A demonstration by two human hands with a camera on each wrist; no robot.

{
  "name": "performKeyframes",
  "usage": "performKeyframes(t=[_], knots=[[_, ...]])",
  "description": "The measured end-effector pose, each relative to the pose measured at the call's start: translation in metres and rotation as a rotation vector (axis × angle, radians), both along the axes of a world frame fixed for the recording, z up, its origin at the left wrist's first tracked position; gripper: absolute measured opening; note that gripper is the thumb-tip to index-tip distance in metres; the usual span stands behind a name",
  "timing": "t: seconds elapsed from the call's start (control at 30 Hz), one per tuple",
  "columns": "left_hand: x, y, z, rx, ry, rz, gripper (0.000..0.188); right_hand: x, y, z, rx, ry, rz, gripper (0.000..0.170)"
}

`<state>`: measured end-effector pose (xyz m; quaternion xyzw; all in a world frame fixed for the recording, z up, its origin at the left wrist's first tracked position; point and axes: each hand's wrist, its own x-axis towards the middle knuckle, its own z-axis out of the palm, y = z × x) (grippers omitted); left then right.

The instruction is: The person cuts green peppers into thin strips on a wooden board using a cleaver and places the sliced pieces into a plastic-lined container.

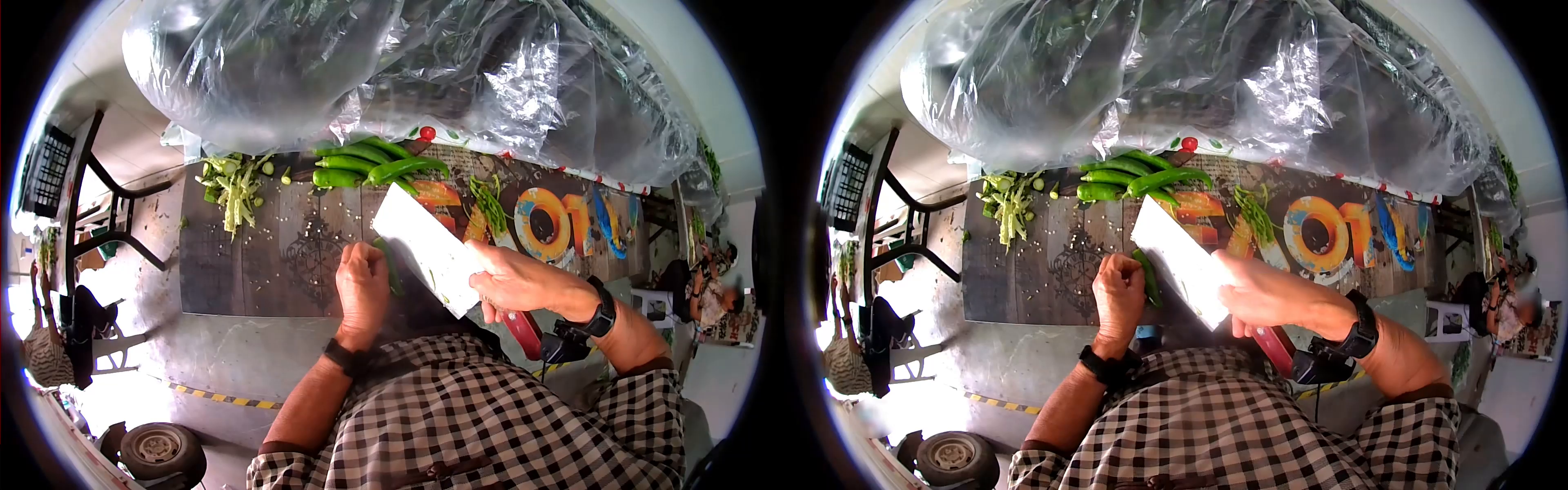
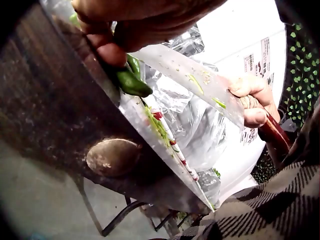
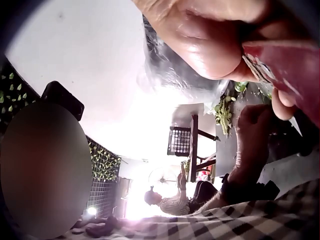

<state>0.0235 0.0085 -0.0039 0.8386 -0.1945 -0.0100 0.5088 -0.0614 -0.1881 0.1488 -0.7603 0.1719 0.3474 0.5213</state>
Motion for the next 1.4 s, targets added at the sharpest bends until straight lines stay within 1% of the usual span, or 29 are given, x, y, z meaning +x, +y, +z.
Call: performKeyframes(t=[0.13, 0.23, 0.33, 0.43, 0.5, 0.53, 0.63, 0.7, 0.8, 1.07, 1.17, 1.2, 1.3, 1.4], knots=[[-0.001, -0.002, 0.001, -0.022, 0.009, 0.006, 0.006, -0.001, 0.002, 0.010, -0.040, 0.030, 0.024, 0.031], [-0.001, -0.001, 0.001, -0.012, -0.003, -0.001, 0.005, 0.001, 0.002, 0.018, -0.042, 0.058, 0.006, 0.028], [-0.001, -0.002, 0.002, -0.018, -0.011, -0.004, 0.006, 0.007, 0.003, 0.014, 0.006, 0.029, 0.019, 0.045], [-0.001, -0.002, 0.004, -0.020, -0.033, -0.011, 0.006, 0.007, 0.006, 0.009, -0.031, 0.020, 0.041, 0.044], [0.000, 0.000, 0.002, -0.007, -0.091, -0.030, 0.005, 0.005, 0.010, 0.014, -0.034, 0.020, 0.039, 0.042], [0.000, -0.001, 0.001, -0.008, -0.075, -0.026, 0.005, 0.003, 0.012, 0.016, -0.037, 0.018, 0.038, 0.041], [0.000, -0.001, 0.000, -0.006, -0.047, -0.012, 0.005, -0.006, 0.012, 0.017, -0.052, 0.038, 0.072, 0.023], [0.000, -0.002, 0.002, -0.004, -0.052, -0.013, 0.005, -0.007, 0.013, 0.014, -0.051, 0.009, 0.068, 0.022], [-0.002, -0.002, 0.006, -0.023, 0.043, -0.016, 0.009, -0.004, 0.015, 0.008, -0.046, -0.027, 0.062, 0.022], [-0.001, -0.001, 0.003, -0.007, 0.017, -0.036, 0.008, -0.008, 0.026, 0.005, -0.051, -0.053, 0.054, 0.021], [-0.001, -0.001, 0.004, 0.012, 0.027, -0.029, 0.007, -0.021, 0.027, 0.010, -0.006, 0.017, 0.002, 0.020], [-0.001, -0.001, 0.004, 0.018, 0.031, -0.025, 0.006, -0.021, 0.028, 0.013, -0.022, -0.004, 0.022, 0.028], [0.000, -0.001, 0.001, 0.015, -0.059, -0.025, 0.006, -0.024, 0.030, 0.011, -0.048, -0.009, 0.030, 0.027], [0.000, -0.001, 0.005, 0.042, 0.027, -0.042, 0.005, -0.032, 0.029, 0.003, -0.057, 0.002, 0.043, 0.016]])
